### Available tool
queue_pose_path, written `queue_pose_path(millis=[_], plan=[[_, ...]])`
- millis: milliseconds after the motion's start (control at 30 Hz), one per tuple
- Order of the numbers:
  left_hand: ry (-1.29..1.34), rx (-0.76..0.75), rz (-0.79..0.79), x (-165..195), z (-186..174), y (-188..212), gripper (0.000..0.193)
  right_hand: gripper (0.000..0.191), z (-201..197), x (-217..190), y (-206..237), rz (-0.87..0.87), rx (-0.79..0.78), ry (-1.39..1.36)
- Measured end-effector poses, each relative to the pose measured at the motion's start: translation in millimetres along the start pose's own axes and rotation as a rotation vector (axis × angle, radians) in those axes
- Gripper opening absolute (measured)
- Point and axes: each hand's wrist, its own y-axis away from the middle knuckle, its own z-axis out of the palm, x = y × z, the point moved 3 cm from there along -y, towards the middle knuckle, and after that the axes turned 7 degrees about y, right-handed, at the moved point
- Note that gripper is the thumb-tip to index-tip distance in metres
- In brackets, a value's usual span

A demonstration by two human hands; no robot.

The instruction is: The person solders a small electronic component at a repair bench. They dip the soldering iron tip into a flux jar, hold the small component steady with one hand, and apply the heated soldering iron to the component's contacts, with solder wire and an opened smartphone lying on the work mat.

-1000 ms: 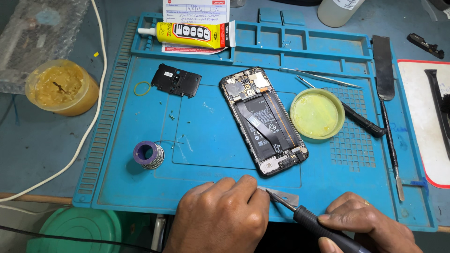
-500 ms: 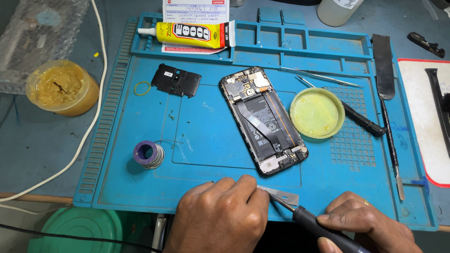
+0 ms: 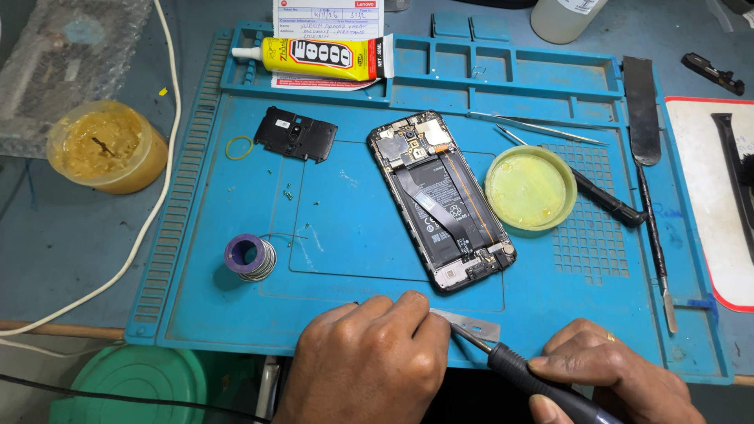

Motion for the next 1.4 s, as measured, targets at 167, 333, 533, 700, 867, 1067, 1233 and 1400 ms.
queue_pose_path(millis=[167, 333, 533, 700, 867, 1067, 1233, 1400], plan=[[-0.018, 0.017, 0.006, -0.6, -0.1, 0.6, 0.013, 0.022, 0.1, -4.0, -2.2, -0.003, 0.002, 0.036], [-0.018, 0.025, 0.004, -0.7, -0.7, 2.7, 0.013, 0.023, -0.5, -5.8, -1.0, 0.021, -0.002, 0.067], [0.007, -0.002, -0.011, -3.4, 0.0, 3.2, 0.014, 0.022, -0.7, -3.8, -0.2, 0.022, 0.002, 0.092], [0.000, 0.006, -0.007, -2.9, -0.1, 4.3, 0.014, 0.021, -0.4, -3.8, -1.3, -0.001, 0.032, 0.025], [0.007, -0.005, -0.023, -3.1, 0.4, 4.2, 0.016, 0.023, 1.5, -6.8, -2.8, -0.039, 0.028, 0.015], [0.005, -0.003, -0.020, -2.6, -0.1, 4.4, 0.015, 0.025, 2.9, -8.0, -0.9, 0.006, 0.026, 0.070], [0.001, 0.007, -0.020, -2.9, 0.5, 4.5, 0.016, 0.023, 1.4, -8.6, -2.1, -0.010, 0.022, 0.043], [-0.003, 0.007, -0.015, -3.3, 0.4, 5.2, 0.016, 0.023, 2.4, -9.2, -2.7, -0.014, 0.020, 0.025]])
